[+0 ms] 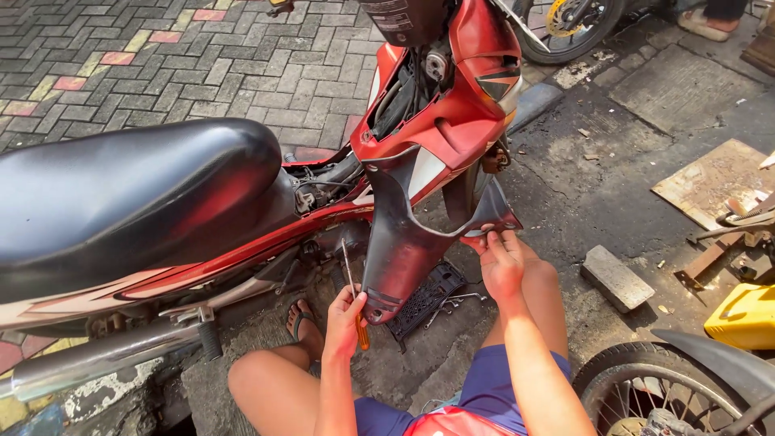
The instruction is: Removing the front and side plastic fairing panels from a motorcycle using a screwdriver.
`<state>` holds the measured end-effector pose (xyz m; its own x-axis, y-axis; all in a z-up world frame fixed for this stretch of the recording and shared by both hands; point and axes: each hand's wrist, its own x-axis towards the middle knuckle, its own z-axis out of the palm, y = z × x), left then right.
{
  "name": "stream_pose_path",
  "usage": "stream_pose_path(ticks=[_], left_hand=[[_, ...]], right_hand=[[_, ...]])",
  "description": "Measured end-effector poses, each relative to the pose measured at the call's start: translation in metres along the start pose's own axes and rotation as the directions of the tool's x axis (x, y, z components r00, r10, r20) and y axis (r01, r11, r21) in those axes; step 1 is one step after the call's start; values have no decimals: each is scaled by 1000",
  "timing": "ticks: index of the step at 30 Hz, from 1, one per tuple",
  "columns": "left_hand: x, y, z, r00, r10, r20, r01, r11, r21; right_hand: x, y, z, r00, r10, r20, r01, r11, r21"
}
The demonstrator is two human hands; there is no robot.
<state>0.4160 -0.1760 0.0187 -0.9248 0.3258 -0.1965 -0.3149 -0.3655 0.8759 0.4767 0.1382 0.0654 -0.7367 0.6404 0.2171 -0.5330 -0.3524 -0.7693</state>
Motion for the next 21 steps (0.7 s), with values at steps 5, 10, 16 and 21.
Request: stream_pose_path(ticks=[5, 10, 16, 21], left_hand=[[-27, 37, 5, 990, -132, -54, 138, 982, 130], [-36, 27, -31, 989, -83, -120, 95, 991, 94], [-51, 11, -63, 975, -72, -209, 126, 958, 258], [-52, 16, -50, 975, -95, -200, 198, 779, 595]], right_hand=[[-10, -5, -4, 951, 303, -57, -309, 937, -165], [-29, -5, -7, 762, 498, -414, -626, 729, -276], [-66, 44, -59, 678, 523, -517, -731, 548, -406], [-91, 68, -67, 585, 661, -470, -800, 377, -466]])
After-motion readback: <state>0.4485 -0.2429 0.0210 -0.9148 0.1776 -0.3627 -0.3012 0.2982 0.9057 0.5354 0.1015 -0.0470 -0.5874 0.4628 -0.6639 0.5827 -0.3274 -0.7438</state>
